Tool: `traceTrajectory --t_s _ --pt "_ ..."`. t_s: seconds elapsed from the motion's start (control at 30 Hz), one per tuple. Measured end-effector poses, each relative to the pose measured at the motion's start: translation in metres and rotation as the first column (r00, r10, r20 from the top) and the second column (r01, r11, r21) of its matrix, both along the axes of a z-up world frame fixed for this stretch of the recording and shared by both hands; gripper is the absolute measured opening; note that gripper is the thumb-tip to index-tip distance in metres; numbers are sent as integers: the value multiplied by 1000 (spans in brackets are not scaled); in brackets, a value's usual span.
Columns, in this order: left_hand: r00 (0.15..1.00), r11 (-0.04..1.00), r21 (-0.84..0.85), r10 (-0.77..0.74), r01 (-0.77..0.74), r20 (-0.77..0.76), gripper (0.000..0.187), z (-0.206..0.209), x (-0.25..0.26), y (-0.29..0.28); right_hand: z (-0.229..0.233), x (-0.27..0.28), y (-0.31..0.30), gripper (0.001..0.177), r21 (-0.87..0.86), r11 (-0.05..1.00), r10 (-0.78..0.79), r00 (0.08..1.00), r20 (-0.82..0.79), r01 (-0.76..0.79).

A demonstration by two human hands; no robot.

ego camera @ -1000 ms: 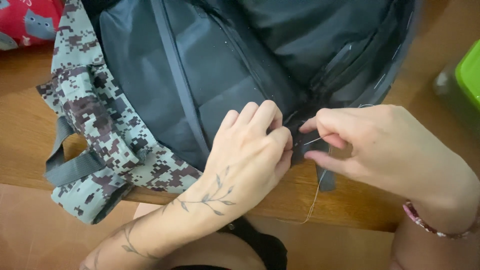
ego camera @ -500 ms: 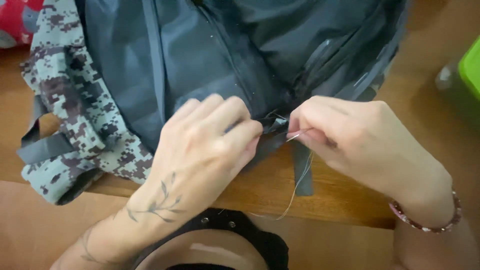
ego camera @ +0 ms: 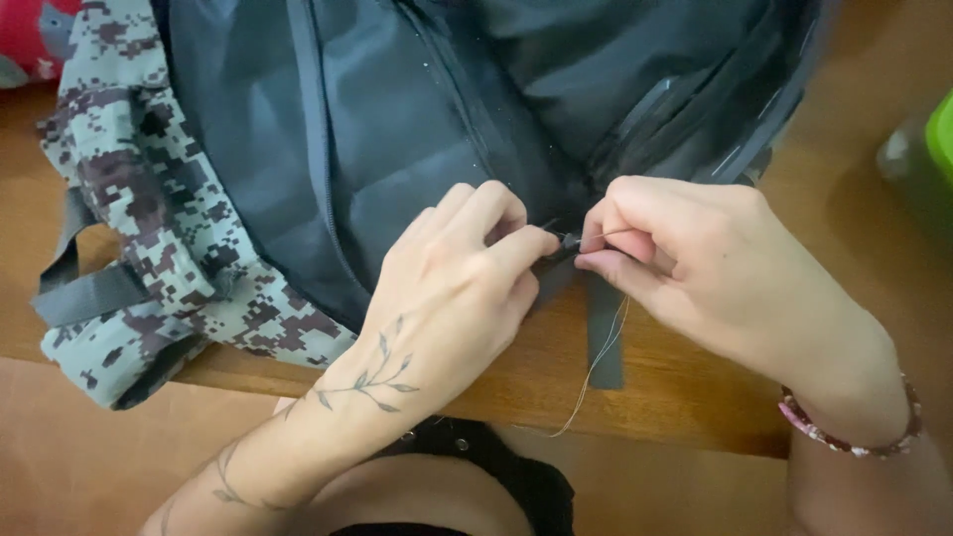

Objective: The person threads a needle and sews a gray strap onto a camouflage backpack.

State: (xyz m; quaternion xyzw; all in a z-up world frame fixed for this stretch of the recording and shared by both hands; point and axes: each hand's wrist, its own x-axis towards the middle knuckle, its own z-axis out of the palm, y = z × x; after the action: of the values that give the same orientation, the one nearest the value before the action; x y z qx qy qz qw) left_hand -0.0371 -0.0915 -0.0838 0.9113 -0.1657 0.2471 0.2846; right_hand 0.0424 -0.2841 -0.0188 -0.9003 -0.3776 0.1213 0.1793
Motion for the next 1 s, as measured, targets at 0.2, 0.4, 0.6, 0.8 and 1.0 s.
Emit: traceTrajectory --t_s 0.2,0.4,0.6,0.8,1.0 --pt "989 991 -100 -105 94 -108 24 -7 1 12 -2 1 3 28 50 997 52 999 15 -52" --pt "919 970 -200 -202 139 -340 35 3 5 22 -8 1 4 31 180 977 100 993 71 -111" --pt "910 973 -191 -195 132 -365 31 15 6 20 -11 1 8 33 239 950 168 973 158 -203" --pt "950 989 -125 -109 75 -291 29 15 2 12 -10 0 11 30 189 974 115 990 83 -129" --pt "957 981 -193 -52 -4 -285 23 21 -6 8 -17 -1 14 36 187 982 3 998 -60 9"
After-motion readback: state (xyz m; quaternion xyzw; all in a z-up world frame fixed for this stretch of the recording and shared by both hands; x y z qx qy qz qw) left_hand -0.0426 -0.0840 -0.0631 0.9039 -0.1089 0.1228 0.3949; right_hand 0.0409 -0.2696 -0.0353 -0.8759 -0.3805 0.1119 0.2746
